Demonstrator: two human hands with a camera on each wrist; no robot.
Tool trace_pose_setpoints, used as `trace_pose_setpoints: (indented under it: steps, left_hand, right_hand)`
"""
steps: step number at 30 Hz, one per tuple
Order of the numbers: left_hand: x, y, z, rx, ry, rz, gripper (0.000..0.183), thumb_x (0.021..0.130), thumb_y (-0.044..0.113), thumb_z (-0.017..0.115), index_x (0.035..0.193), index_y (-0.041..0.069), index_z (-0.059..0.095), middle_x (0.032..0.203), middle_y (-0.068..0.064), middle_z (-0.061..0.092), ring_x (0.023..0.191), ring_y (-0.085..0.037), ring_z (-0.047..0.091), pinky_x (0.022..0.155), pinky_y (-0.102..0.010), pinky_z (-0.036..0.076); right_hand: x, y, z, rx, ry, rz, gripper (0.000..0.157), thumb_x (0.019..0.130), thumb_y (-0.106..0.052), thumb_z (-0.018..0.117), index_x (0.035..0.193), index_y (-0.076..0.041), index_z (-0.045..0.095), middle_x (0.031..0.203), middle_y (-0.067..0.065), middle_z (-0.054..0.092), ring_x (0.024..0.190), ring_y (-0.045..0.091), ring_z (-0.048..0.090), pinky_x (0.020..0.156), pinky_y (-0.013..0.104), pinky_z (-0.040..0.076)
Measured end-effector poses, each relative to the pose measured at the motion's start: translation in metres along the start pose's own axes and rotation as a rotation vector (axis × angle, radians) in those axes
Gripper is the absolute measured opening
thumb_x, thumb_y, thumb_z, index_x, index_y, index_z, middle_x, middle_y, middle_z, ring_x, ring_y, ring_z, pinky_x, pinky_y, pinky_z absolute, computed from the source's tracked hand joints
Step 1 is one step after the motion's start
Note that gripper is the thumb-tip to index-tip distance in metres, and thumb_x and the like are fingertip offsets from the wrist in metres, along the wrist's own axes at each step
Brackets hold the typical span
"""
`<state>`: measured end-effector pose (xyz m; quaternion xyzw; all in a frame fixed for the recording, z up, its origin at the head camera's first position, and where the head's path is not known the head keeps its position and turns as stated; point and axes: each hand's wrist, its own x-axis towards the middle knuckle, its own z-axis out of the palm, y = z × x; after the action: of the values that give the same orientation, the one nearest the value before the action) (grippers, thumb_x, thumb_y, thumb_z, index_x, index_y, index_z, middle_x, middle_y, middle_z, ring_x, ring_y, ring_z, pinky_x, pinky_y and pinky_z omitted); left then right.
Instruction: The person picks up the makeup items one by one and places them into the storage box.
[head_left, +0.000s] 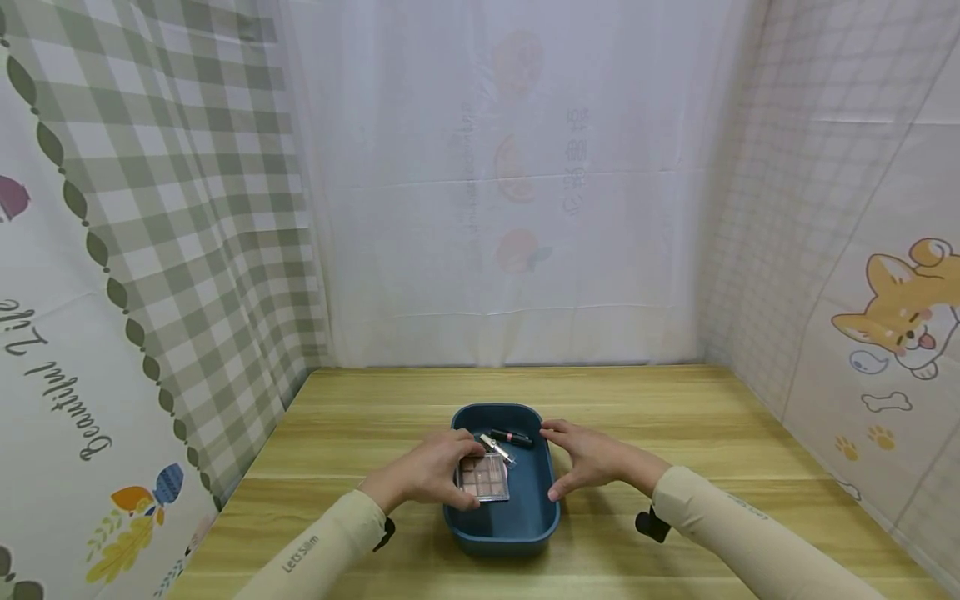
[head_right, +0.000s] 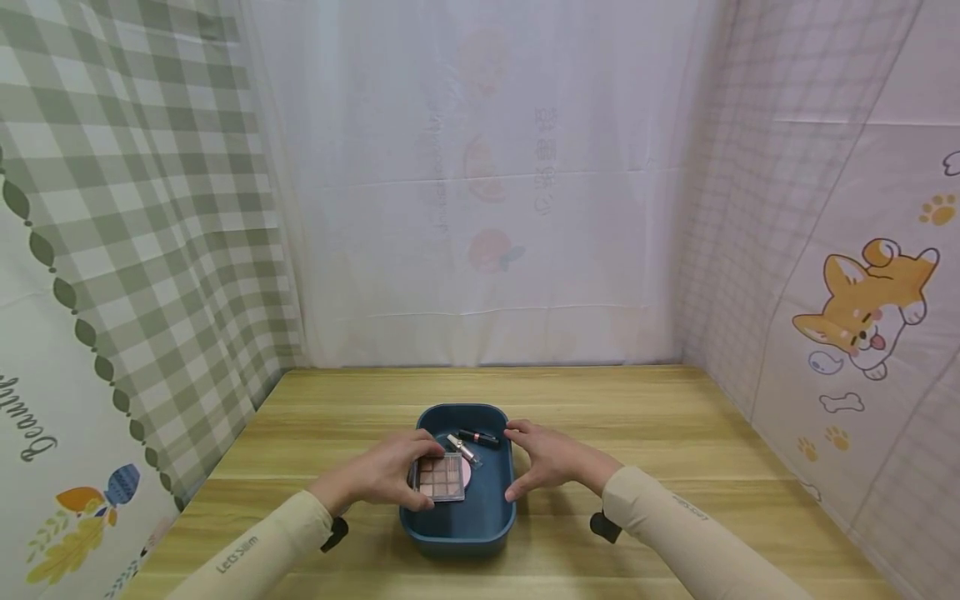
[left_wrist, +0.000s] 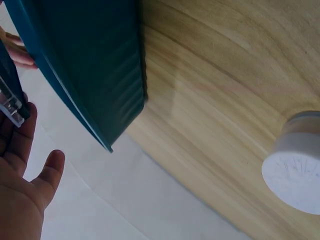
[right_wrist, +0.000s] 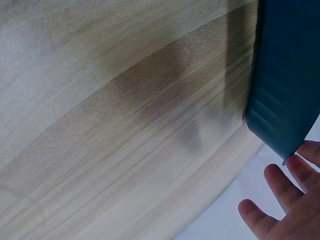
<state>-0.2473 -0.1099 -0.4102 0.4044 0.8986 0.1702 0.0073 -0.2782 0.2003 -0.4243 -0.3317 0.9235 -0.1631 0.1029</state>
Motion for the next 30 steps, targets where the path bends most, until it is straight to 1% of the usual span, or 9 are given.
trace_pose_setpoints:
  steps: [3, 6, 10, 14, 22, 26, 30]
  left_hand:
    - [0.000, 0.002, 0.001, 0.014, -0.042, -0.003, 0.064, 0.073, 0.044, 0.080, 0.124, 0.008, 0.065, 0.107, 0.007, 0.059, 0.093, -0.007, 0.050, 0.090, -0.033, 0.045]
    - [0.000, 0.003, 0.003, 0.019, -0.087, -0.030, 0.063, 0.073, 0.044, 0.080, 0.124, 0.010, 0.065, 0.109, 0.009, 0.059, 0.097, -0.006, 0.051, 0.095, -0.036, 0.044]
    - [0.001, 0.005, 0.006, 0.037, -0.127, -0.051, 0.061, 0.073, 0.045, 0.080, 0.122, 0.012, 0.066, 0.109, 0.009, 0.060, 0.100, -0.008, 0.053, 0.098, -0.037, 0.042]
    - [0.004, 0.007, 0.009, 0.049, -0.165, -0.068, 0.059, 0.072, 0.046, 0.080, 0.120, 0.014, 0.067, 0.106, 0.011, 0.059, 0.099, -0.007, 0.052, 0.100, -0.040, 0.039]
    - [0.010, 0.012, 0.014, 0.070, -0.208, -0.065, 0.056, 0.072, 0.045, 0.080, 0.117, 0.014, 0.070, 0.105, 0.012, 0.060, 0.100, -0.003, 0.054, 0.109, -0.054, 0.031]
    - [0.011, 0.014, 0.015, 0.080, -0.226, -0.075, 0.054, 0.071, 0.046, 0.080, 0.114, 0.015, 0.072, 0.100, 0.014, 0.058, 0.094, -0.002, 0.053, 0.106, -0.053, 0.032]
    - [0.011, 0.016, 0.016, 0.095, -0.239, -0.080, 0.051, 0.070, 0.045, 0.081, 0.112, 0.018, 0.073, 0.096, 0.016, 0.056, 0.092, 0.000, 0.053, 0.108, -0.055, 0.031]
  right_hand:
    - [0.000, -0.001, 0.000, 0.001, -0.002, 0.002, 0.104, 0.076, -0.052, 0.082, 0.149, 0.005, 0.036, 0.155, 0.023, 0.031, 0.135, 0.045, 0.041, 0.105, 0.063, 0.037]
    - [-0.001, -0.001, 0.000, 0.001, -0.003, 0.004, 0.103, 0.076, -0.052, 0.082, 0.149, 0.005, 0.036, 0.155, 0.023, 0.031, 0.135, 0.045, 0.040, 0.105, 0.063, 0.037]
    - [-0.001, -0.001, -0.001, 0.001, 0.000, -0.001, 0.103, 0.076, -0.051, 0.083, 0.149, 0.005, 0.037, 0.155, 0.023, 0.031, 0.135, 0.045, 0.040, 0.105, 0.063, 0.037]
    - [-0.001, -0.001, 0.000, 0.000, 0.002, -0.005, 0.103, 0.076, -0.052, 0.083, 0.149, 0.005, 0.037, 0.155, 0.023, 0.031, 0.135, 0.044, 0.040, 0.105, 0.063, 0.037]
    - [0.000, 0.000, 0.000, 0.008, -0.005, 0.006, 0.104, 0.076, -0.053, 0.082, 0.150, 0.004, 0.037, 0.156, 0.022, 0.031, 0.136, 0.044, 0.040, 0.105, 0.062, 0.037]
    - [-0.001, 0.000, 0.000, 0.007, -0.006, 0.011, 0.104, 0.076, -0.054, 0.082, 0.150, 0.003, 0.037, 0.156, 0.022, 0.031, 0.136, 0.044, 0.039, 0.106, 0.062, 0.036]
    - [-0.001, 0.001, 0.001, -0.008, 0.001, -0.001, 0.106, 0.075, -0.057, 0.081, 0.150, 0.003, 0.036, 0.156, 0.021, 0.030, 0.137, 0.043, 0.039, 0.105, 0.062, 0.037]
